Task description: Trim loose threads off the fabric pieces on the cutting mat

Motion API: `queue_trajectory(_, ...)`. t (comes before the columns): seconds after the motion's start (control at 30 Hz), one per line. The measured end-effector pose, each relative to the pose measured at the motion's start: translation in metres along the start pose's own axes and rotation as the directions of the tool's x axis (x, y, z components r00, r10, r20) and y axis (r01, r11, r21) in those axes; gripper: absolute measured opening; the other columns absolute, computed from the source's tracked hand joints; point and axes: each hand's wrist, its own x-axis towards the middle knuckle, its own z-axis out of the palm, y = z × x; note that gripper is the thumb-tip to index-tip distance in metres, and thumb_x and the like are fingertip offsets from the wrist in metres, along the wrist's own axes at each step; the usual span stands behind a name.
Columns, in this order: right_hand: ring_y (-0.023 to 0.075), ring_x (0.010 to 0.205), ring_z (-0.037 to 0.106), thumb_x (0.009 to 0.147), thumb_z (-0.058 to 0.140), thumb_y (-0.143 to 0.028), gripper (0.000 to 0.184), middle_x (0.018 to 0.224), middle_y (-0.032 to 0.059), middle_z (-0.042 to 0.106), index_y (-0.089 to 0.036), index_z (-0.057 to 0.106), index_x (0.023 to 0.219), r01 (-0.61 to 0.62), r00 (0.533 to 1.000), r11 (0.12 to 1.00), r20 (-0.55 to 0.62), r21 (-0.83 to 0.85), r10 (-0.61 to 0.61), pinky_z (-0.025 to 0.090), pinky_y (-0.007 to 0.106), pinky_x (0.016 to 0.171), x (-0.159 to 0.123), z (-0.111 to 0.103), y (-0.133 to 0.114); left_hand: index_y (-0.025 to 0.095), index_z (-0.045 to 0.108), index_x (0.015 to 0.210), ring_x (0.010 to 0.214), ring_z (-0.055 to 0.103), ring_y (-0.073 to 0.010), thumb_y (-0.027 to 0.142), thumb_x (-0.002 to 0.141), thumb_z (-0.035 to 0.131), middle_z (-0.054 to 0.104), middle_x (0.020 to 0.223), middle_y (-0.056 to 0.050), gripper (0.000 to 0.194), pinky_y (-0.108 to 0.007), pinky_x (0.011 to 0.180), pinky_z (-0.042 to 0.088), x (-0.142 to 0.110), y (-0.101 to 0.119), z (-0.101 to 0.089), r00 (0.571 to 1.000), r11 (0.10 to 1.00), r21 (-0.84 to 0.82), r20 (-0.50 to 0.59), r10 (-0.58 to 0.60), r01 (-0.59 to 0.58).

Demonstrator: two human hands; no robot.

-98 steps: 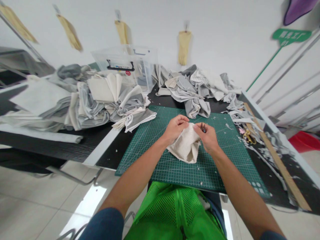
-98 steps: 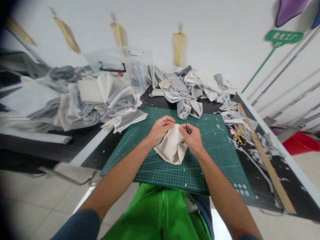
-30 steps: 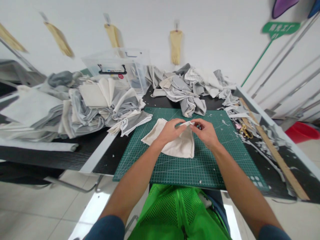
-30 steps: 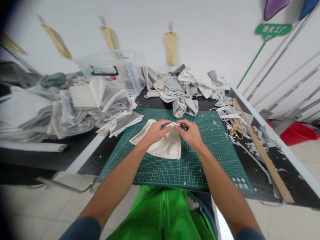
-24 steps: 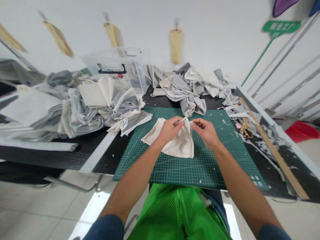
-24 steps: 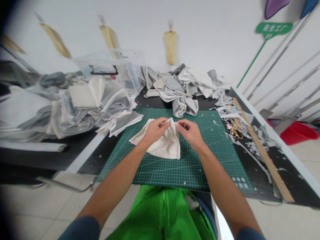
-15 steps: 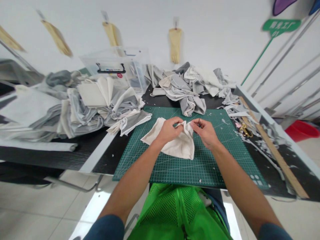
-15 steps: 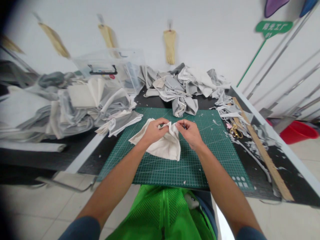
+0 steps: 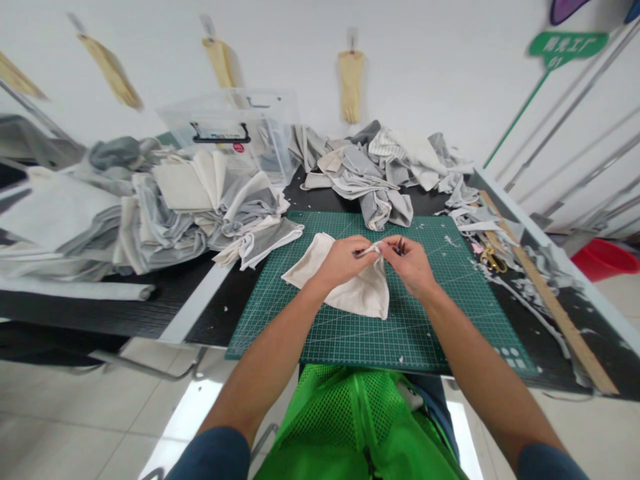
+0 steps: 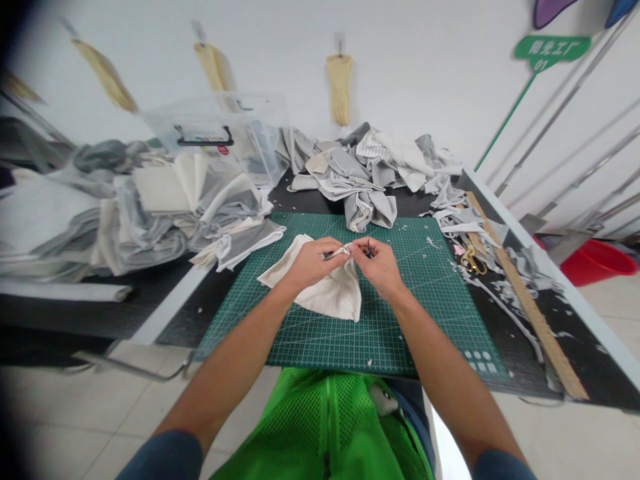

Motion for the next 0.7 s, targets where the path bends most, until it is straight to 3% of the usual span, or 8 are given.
queue_trajectory(0.17,0.0161,0.075,0.056,0.087,0.071,-0.051,0.033,0.089,0.0032,0.07,-0.022,0.072,0.102,0.086,0.994,0.992,0.08,-0.096,-0.078,0.044,0.03,0.068,-0.0006,0.0014,-0.0041,0.018,0.071,0.075,0.074,0.06,-0.0148,0.028,0.083,0.07,0.069,0.078,-0.003,0.013,-0.028,0.068,0.045,0.0011,-0.0021,-0.0004,0.995,0.999,0.005,-0.096,-0.042,0.042)
queue_trajectory(0.33,0.0157,0.075,0.056,0.082,0.078,-0.048,0.033,0.086,0.0015,0.069,-0.022,0.072,0.101,0.071,0.989,0.992,0.138,-0.108,-0.056,0.043,0.029,0.068,-0.0023,0.0031,-0.0064,0.018,0.07,0.078,0.077,0.061,-0.0145,0.02,0.077,0.07,0.068,0.081,-0.002,0.002,-0.027,0.071,0.045,-0.0006,0.0009,-0.0014,0.997,0.999,-0.035,-0.072,-0.038,0.035)
queue_trajectory(0.53,0.015,0.073,0.056,0.084,0.076,-0.049,0.029,0.084,0.0023,0.07,-0.021,0.075,0.091,-0.008,0.999,1.0,0.043,0.018,0.007,0.044,0.029,0.068,-0.0016,0.0031,-0.0026,0.016,0.068,0.08,0.069,0.055,-0.0129,0.021,0.078,0.064,0.065,0.076,-0.001,0.007,-0.026,0.065,0.042,-0.0015,0.005,-0.0054,0.994,0.97,-0.232,-0.06,-0.086,0.07)
queue_trajectory(0.7,0.0159,0.073,0.058,0.085,0.074,-0.052,0.033,0.083,0.0027,0.07,-0.02,0.075,0.091,0.001,0.999,0.999,0.041,-0.054,0.002,0.045,0.029,0.068,-0.0012,0.0034,-0.003,0.016,0.065,0.074,0.065,0.051,-0.0112,0.035,0.086,0.066,0.06,0.069,0.001,0.023,-0.025,0.063,0.041,0.001,0.0049,-0.0049,0.976,0.931,-0.332,-0.105,-0.193,0.148)
